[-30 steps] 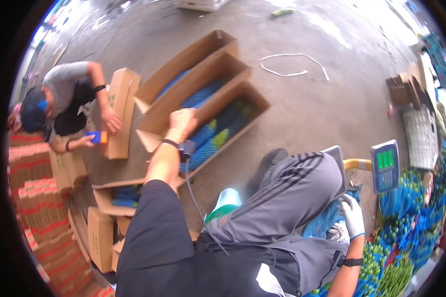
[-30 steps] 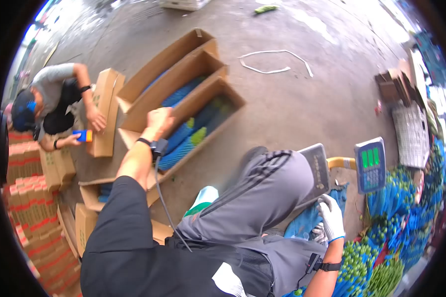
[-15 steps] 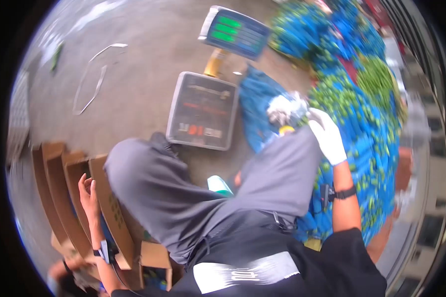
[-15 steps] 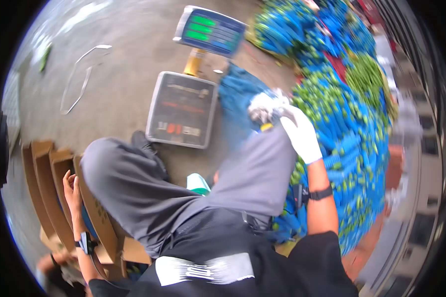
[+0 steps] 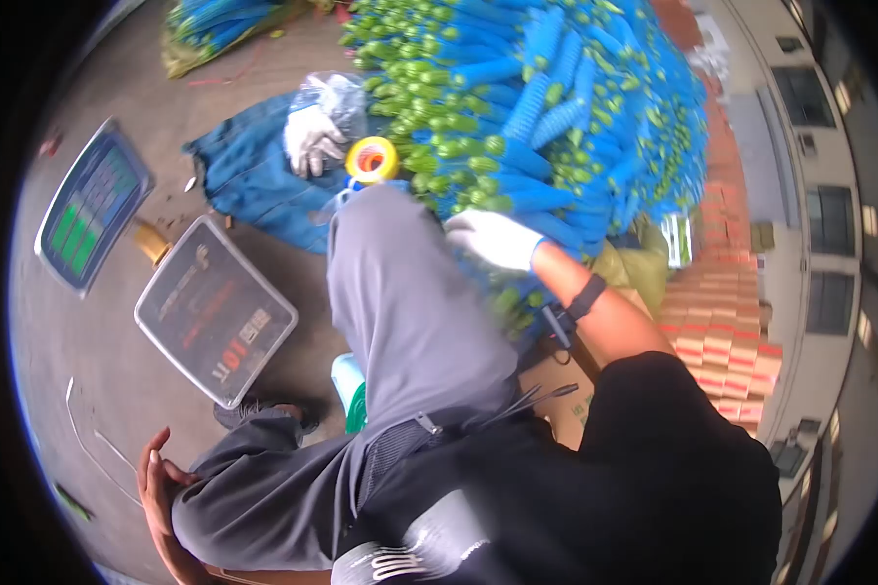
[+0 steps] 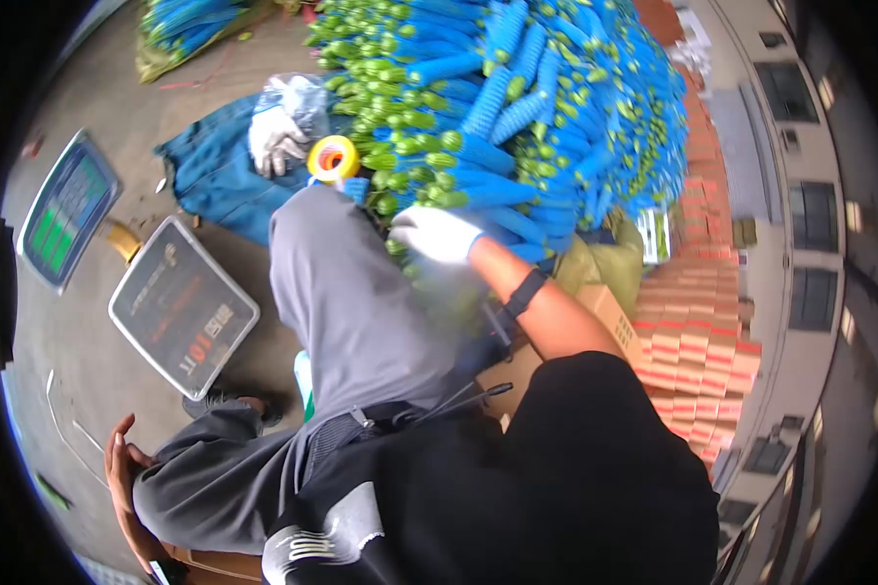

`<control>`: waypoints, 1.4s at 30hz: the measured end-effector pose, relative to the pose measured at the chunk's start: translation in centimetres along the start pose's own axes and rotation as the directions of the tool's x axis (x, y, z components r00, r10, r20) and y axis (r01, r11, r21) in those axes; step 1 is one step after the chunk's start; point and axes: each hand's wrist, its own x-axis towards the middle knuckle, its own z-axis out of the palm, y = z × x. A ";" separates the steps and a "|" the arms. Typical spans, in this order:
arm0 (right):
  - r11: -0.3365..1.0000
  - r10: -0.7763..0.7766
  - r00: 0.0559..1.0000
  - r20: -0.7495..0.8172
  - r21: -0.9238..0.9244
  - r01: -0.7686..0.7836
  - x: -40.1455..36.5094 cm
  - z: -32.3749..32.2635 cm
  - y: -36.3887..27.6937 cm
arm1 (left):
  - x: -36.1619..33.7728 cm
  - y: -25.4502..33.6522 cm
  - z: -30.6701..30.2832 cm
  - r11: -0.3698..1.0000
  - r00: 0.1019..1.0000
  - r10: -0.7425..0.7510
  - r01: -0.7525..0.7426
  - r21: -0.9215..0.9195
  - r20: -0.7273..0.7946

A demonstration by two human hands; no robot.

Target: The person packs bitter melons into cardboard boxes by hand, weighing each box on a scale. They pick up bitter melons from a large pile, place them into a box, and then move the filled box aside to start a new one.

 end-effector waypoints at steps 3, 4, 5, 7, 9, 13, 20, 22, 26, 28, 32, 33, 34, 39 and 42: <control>0.979 0.009 1.000 0.008 0.205 -0.011 -1.8 8.5 4.1 | 2.4 1.6 -0.5 0.995 0.997 -0.028 0.021 0.098 0.065; 0.959 0.017 1.000 0.004 0.283 -0.018 -2.4 11.2 4.9 | 3.5 1.2 -0.1 0.992 0.994 -0.016 0.001 0.129 0.111; 0.903 0.062 0.998 0.005 0.425 -0.058 -3.3 12.3 3.7 | 4.4 0.3 -0.4 0.953 0.984 0.114 -0.147 0.266 0.135; 0.926 -0.023 0.992 -0.123 0.371 0.067 -4.4 18.7 7.3 | 4.6 -1.7 -2.5 0.776 0.918 0.323 -0.397 0.490 0.232; 0.926 0.176 0.977 -0.116 0.357 -0.124 -10.4 16.9 5.1 | 4.7 -2.0 -3.5 0.667 0.889 0.372 -0.456 0.589 0.267; 0.821 0.487 0.840 -0.240 0.455 -0.346 -17.5 17.1 8.9 | 5.3 -0.5 -1.7 0.736 0.971 0.182 -0.240 0.633 0.156; 0.481 0.869 0.426 -0.253 0.221 -0.849 -34.9 18.7 22.0 | 5.4 3.0 -1.0 0.649 0.988 0.099 -0.156 0.744 0.121; 0.392 0.913 0.384 -0.135 0.043 -0.919 -40.4 20.4 24.6 | 5.3 3.4 -1.1 0.637 0.990 0.088 -0.141 0.758 0.110; 0.503 0.852 0.501 -0.150 -0.026 -0.864 -43.3 23.9 21.4 | 5.2 3.2 -1.2 0.627 0.992 0.067 -0.124 0.769 0.106; 0.595 0.786 0.616 -0.046 -0.214 -0.775 -40.5 25.6 17.3 | 5.4 3.4 -1.4 0.625 0.992 0.060 -0.123 0.771 0.109; 0.583 0.667 0.703 -0.248 -0.414 -0.699 -37.3 35.6 18.3 | 5.3 3.4 -1.9 0.629 0.992 0.066 -0.125 0.767 0.107; 0.551 0.662 0.696 -0.279 -0.449 -0.704 -37.0 36.0 18.5 | 5.3 3.4 -2.2 0.631 0.992 0.067 -0.124 0.766 0.106; 0.516 0.656 0.688 -0.310 -0.481 -0.709 -36.5 35.6 18.3 | 5.4 3.1 -2.9 0.635 0.992 0.067 -0.124 0.763 0.106; 0.462 0.746 0.593 -0.303 -0.406 -0.789 -38.8 30.3 19.1 | 5.1 1.6 -4.0 0.674 0.993 0.075 -0.118 0.729 0.092; 0.413 0.823 0.478 -0.308 -0.255 -0.874 -43.9 22.4 19.0 | 4.9 0.5 -5.1 0.694 0.994 0.067 -0.111 0.712 0.090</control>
